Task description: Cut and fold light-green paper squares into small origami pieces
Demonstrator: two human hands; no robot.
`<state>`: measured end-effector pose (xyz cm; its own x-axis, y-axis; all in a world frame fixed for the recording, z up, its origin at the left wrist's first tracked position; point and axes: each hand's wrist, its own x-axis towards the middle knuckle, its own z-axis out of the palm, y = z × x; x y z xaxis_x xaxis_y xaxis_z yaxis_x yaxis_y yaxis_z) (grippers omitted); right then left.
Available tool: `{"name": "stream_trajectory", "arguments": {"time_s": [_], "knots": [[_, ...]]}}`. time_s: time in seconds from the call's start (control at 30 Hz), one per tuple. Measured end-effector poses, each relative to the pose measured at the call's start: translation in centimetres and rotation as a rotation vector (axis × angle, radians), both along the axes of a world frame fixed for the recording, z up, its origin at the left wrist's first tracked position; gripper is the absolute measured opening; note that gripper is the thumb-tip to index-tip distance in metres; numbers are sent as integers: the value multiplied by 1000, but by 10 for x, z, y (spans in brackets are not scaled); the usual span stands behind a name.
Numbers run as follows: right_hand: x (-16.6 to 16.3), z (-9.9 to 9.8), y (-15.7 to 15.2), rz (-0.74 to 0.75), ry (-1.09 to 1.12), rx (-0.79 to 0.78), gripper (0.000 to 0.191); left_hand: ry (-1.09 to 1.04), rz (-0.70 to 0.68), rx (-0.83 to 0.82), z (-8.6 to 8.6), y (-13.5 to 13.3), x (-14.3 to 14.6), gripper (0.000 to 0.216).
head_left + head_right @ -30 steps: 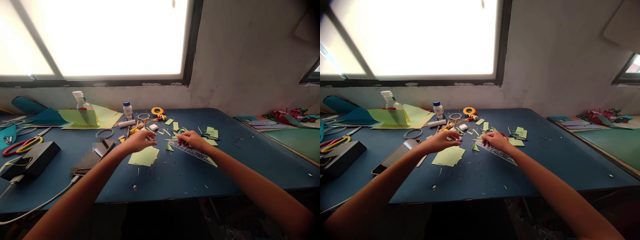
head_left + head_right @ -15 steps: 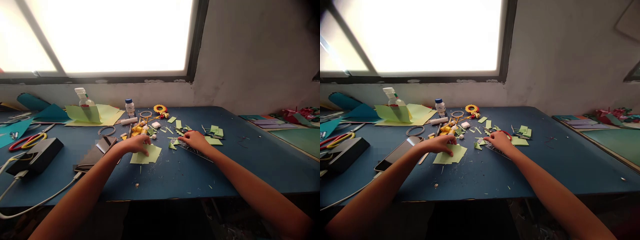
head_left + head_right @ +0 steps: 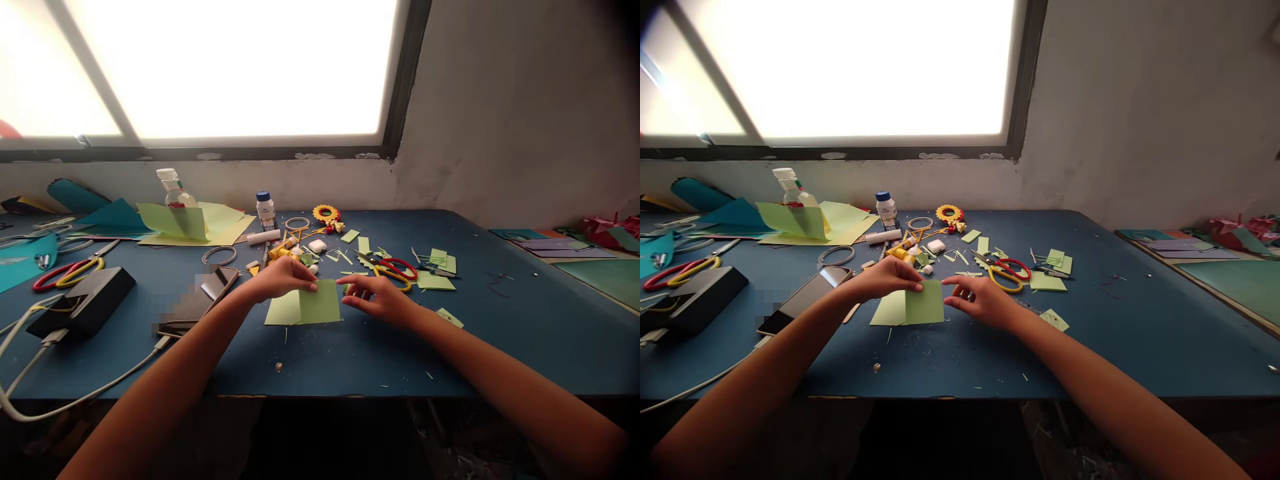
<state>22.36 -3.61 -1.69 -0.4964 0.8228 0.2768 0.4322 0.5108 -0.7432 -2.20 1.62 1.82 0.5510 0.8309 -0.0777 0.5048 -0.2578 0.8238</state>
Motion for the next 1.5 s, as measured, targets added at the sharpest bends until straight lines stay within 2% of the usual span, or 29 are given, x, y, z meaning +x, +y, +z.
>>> {"name": "stream_trajectory", "arguments": {"time_s": [0.13,0.2,0.27,0.37,0.47,0.57,0.63,0.7,0.9,1.0,1.1,1.2,1.3,1.37,1.43,1.5], "knots": [[-13,-7,1,-3,350,-439,53,-122,29,-36,-10,-2,8,38],[-14,-9,4,-8,430,-542,57,-173,43,-55,-14,-3,12,37],[-13,-8,7,-38,448,-574,56,-209,66,-66,-17,-4,15,35],[-8,-6,9,-52,389,-557,55,-254,93,-38,-20,-3,16,33],[-3,-6,8,-18,178,-462,57,-296,189,-6,-20,0,16,34],[0,-8,4,-59,-88,-194,67,-324,282,-62,-18,1,16,38],[0,-8,2,-108,-178,-11,72,-333,284,-116,-17,1,17,40],[-1,-7,-1,-116,-176,84,67,-340,257,-160,-17,-1,18,40],[-2,-2,-4,-66,51,184,38,-328,171,-219,-22,-6,23,40],[-2,-2,-2,-77,152,130,18,-320,159,-148,-19,-13,27,39],[-3,-3,2,-109,272,-68,26,-321,117,-62,-12,-23,32,39],[-3,-5,5,-140,417,-209,28,-324,55,-64,-7,-32,35,46],[-4,-7,5,-173,573,-259,39,-346,35,-76,-9,-34,36,58],[-4,-6,4,-183,602,-278,49,-384,24,-83,-13,-32,36,55],[-5,-3,3,-191,569,-281,47,-416,10,-106,-17,-31,37,47],[-6,-1,1,-206,522,-259,37,-422,2,-125,-18,-30,37,43]]}}
